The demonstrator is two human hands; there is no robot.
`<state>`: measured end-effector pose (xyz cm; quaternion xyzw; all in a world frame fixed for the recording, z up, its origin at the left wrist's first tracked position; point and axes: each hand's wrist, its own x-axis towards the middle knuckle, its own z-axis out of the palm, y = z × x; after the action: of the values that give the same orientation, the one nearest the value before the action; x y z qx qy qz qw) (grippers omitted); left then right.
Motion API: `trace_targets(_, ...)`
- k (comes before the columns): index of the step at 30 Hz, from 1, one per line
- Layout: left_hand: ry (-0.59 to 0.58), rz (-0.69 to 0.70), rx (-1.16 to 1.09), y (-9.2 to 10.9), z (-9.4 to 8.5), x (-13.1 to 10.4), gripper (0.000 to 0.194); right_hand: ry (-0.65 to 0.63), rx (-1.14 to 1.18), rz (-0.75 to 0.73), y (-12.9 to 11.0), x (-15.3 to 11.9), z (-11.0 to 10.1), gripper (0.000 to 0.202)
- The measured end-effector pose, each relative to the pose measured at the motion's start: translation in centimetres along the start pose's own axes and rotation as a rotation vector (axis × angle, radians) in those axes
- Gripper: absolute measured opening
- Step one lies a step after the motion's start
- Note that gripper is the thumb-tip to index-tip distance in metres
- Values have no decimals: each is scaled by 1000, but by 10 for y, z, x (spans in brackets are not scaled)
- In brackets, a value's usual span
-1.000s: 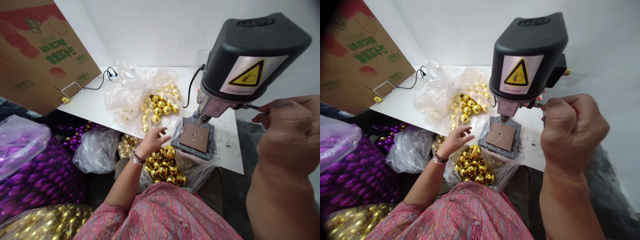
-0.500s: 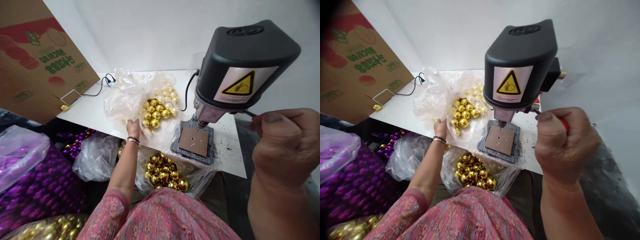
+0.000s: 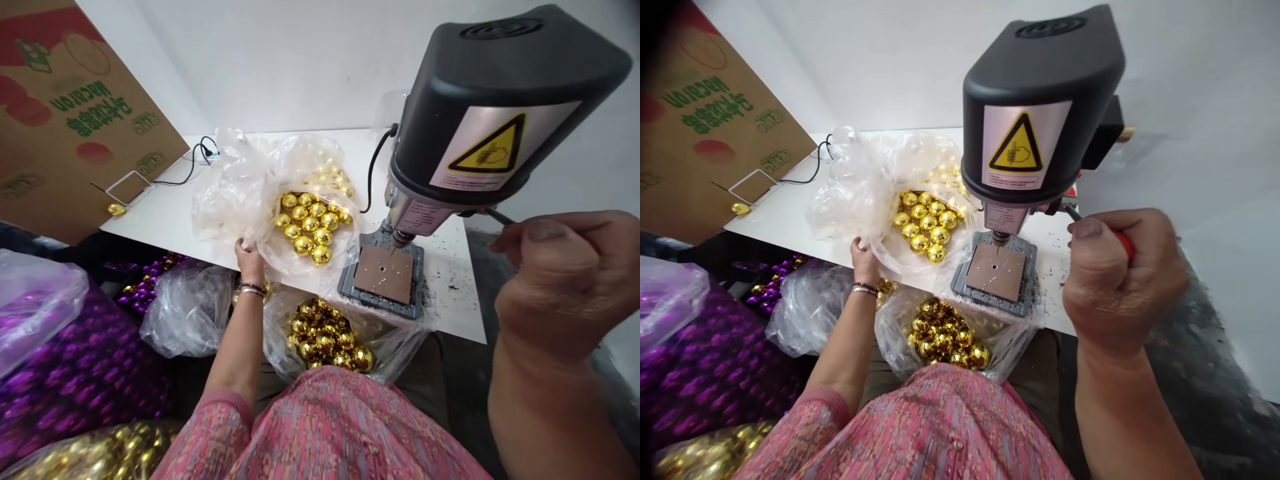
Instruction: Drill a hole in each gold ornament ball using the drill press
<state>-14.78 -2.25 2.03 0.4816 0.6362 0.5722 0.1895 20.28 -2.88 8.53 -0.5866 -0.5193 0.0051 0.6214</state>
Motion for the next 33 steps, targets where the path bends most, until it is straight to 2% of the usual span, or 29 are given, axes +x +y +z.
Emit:
trace_targets(4, -35, 56, 122, -2, -13, -12, 9, 36, -36, 49, -10, 1, 3, 43)
trace_targets(6, -35, 108, 243, -4, -7, -19, 15, 40, -51, 53, -13, 0, 4, 43)
trace_targets(8, -108, 113, 378, -5, 10, -27, 22, 40, -38, 43, -11, -1, 4, 43)
trace_targets(12, -446, 20, 669, -10, 55, -41, 31, 21, -11, -19, -1, -4, 1, 45)
trace_targets(15, -496, -62, 741, -14, 73, -48, 47, -8, 23, -53, 2, -6, -1, 46)
trace_targets(18, -412, -131, 621, -13, 74, -50, 59, -40, 39, -72, 1, -7, -3, 45)
trace_targets(20, -339, -171, 402, -9, 68, -51, 57, -52, 31, -93, 0, -7, -3, 44)
trace_targets(21, -338, -204, 240, -6, 65, -52, 53, -49, 31, -99, -1, -7, -3, 43)
trace_targets(24, -489, -392, -327, 7, 61, -59, 39, -21, 23, -97, -3, -7, -2, 39)
trace_targets(26, -582, -537, -572, 14, 66, -65, 38, -29, 21, -80, -6, -7, -2, 37)
trace_targets(28, -605, -627, -629, 20, 77, -69, 36, -64, 31, -64, -11, -5, -2, 36)
trace_targets(33, -619, -724, -513, 34, 108, -69, 24, -163, 37, -31, -22, -2, -6, 35)
